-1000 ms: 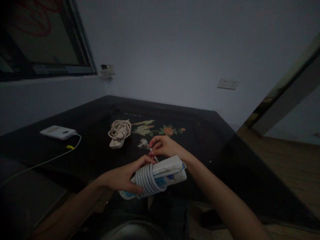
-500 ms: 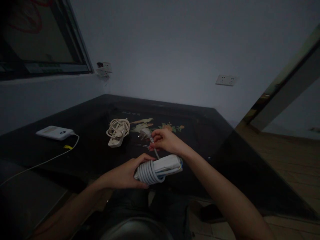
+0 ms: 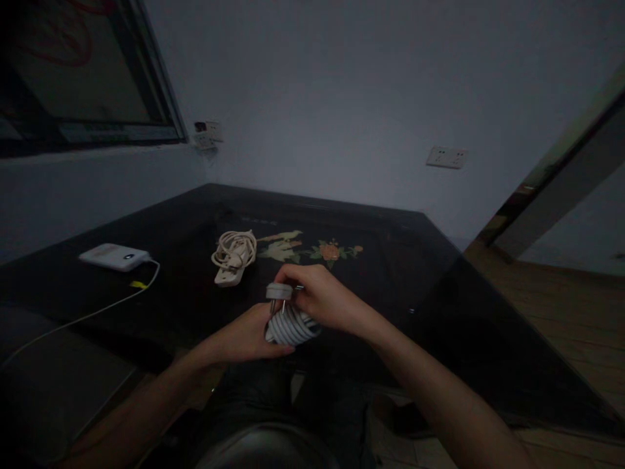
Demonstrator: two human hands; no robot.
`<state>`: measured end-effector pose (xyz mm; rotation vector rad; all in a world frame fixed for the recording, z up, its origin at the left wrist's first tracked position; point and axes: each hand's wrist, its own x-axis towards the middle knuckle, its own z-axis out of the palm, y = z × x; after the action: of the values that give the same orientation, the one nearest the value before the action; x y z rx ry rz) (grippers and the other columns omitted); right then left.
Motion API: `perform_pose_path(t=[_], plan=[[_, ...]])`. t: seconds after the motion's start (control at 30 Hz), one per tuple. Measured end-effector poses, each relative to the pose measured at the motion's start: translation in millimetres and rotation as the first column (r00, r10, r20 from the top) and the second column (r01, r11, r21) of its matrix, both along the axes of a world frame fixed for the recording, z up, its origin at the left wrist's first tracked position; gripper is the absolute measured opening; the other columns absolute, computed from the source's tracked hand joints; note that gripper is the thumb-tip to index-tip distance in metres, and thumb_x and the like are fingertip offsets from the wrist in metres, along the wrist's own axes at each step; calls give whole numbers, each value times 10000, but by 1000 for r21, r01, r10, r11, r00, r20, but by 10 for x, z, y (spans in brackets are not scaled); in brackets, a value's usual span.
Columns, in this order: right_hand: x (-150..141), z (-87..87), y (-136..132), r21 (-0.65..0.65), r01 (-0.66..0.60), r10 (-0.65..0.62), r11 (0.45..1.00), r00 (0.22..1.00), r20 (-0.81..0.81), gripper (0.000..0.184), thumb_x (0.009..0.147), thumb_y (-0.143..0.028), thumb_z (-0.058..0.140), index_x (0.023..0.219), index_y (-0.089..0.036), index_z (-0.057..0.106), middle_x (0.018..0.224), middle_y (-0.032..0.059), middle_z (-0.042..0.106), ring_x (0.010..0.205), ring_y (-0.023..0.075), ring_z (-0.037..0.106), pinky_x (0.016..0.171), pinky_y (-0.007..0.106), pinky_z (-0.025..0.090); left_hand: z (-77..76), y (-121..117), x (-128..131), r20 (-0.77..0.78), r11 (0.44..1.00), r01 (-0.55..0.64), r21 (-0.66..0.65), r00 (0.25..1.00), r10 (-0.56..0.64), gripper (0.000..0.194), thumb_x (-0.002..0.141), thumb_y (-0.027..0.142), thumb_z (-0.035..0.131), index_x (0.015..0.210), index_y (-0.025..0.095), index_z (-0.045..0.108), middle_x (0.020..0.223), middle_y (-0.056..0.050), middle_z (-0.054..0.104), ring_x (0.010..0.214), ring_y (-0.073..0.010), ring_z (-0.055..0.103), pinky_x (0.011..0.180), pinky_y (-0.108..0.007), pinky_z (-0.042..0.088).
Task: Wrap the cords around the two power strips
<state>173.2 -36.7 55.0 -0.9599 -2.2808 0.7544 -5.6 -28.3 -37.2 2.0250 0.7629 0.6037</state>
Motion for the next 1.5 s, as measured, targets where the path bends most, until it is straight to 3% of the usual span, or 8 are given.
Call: perform_pose_path(t=[0.3, 0.53, 0.87, 0.97, 1.13, 1.3, 1.43, 1.5], plan=[[43, -117, -24, 249, -93, 18, 964, 957, 289, 243, 822, -40, 450, 979, -165, 587, 914, 42, 656, 829, 142, 598, 713, 249, 430, -80, -20, 45, 156, 990, -6, -141, 987, 28, 690, 619, 302, 768, 1227, 157, 477, 1198, -98, 577, 1110, -281, 530, 985, -426, 399], [95, -152, -12, 615, -58, -138, 787, 954, 266, 226, 805, -57, 472, 955, -159, 607, 968, 84, 661, 945, 215, 532, 818, 363, 370, -143, 13, 97, 338, 911, 33, -412, 934, 120, 781, 579, 313, 808, 1262, 182, 454, 1240, -101, 545, 1176, -298, 481, 1000, -437, 375], [196, -413, 29, 633, 176, -265, 754, 963, 49, 253, 819, -109, 518, 1009, -226, 637, 1125, 66, 600, 1068, 235, 460, 900, 423, 339, -207, 1, 147, 452, 755, 110, -646, 852, 263, 663, 598, 258, 806, 1178, 198, 490, 1063, -56, 605, 977, -222, 584, 860, -344, 453], [179, -518, -10, 605, 213, -288, 767, 957, 28, 294, 822, -100, 499, 1045, -240, 630, 1134, 65, 585, 1095, 237, 445, 927, 442, 344, -222, 4, 160, 474, 785, 115, -609, 846, 244, 669, 627, 269, 788, 1211, 218, 465, 1082, -56, 601, 994, -232, 583, 859, -351, 453], [173, -639, -4, 581, 193, -235, 791, 972, -3, 365, 818, -75, 482, 1117, -253, 595, 1036, 43, 617, 1064, 207, 494, 1042, 498, 275, -231, 48, 159, 421, 931, -30, -365, 886, 194, 723, 652, 271, 761, 1258, 225, 369, 1168, -57, 556, 1104, -245, 527, 947, -374, 407], [179, -698, -56, 600, 198, -219, 775, 975, -40, 530, 812, -36, 444, 1269, -298, 505, 1251, 46, 549, 1217, 216, 429, 1093, 539, 238, -228, 48, 140, 309, 976, -194, -100, 926, 216, 713, 694, 245, 709, 1276, 212, 298, 1226, -86, 519, 1148, -240, 504, 988, -377, 383], [183, -794, -254, 594, 358, -293, 720, 933, -207, 534, 834, -56, 459, 1300, -316, 468, 1361, 65, 453, 1305, 245, 357, 1065, 547, 306, -224, 14, 115, 247, 974, -215, 73, 950, 192, 654, 701, 218, 693, 1257, 223, 348, 1222, -82, 531, 1105, -226, 538, 957, -348, 415], [188, -912, -363, 520, 523, -372, 676, 850, -372, 499, 838, -96, 506, 1292, -301, 467, 1345, 85, 456, 1290, 256, 383, 1047, 542, 338, -198, -10, 108, 232, 974, -200, 104, 957, 172, 638, 710, 222, 685, 1265, 223, 369, 1221, -82, 544, 1090, -225, 551, 952, -345, 422]])
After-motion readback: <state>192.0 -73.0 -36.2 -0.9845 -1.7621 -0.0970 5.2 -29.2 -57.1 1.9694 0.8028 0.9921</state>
